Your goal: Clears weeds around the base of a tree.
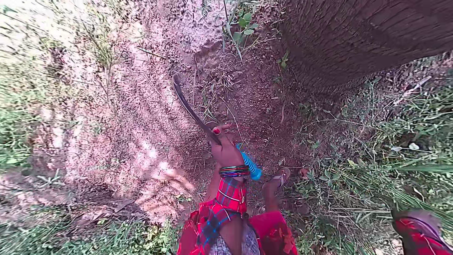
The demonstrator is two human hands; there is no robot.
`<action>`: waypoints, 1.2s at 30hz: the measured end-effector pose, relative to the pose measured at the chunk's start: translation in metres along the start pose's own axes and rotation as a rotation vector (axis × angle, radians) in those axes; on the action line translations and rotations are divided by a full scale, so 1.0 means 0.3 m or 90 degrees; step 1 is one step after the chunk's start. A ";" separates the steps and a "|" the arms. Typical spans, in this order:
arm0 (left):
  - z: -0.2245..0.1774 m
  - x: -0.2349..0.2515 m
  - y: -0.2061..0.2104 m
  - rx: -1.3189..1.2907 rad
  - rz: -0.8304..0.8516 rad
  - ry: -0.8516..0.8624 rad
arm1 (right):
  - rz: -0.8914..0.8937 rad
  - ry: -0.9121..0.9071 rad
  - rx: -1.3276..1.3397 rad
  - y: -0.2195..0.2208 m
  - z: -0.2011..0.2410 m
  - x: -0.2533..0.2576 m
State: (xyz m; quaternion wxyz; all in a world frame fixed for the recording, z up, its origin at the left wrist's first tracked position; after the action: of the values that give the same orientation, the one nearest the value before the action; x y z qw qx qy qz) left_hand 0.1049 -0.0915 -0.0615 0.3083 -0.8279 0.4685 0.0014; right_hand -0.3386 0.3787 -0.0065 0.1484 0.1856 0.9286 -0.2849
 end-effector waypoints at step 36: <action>-0.040 -0.015 0.045 0.060 0.008 -0.096 | 0.383 -0.445 1.051 -0.532 1.575 -1.203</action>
State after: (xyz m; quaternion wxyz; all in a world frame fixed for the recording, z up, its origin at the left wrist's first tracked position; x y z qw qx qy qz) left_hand 0.0886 -0.0990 -0.0573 0.3811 -0.8073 0.4485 0.0435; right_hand -0.0066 -0.1140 -0.1681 0.3072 0.3680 0.2497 -0.8414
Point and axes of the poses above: each hand's wrist, its own x-axis towards the middle knuckle, its own y-axis out of the palm, z = x × y, the point moved 7 cm from there along x, towards the middle knuckle, and after that the axes turned 15 degrees about -z, right-handed, at the moved point
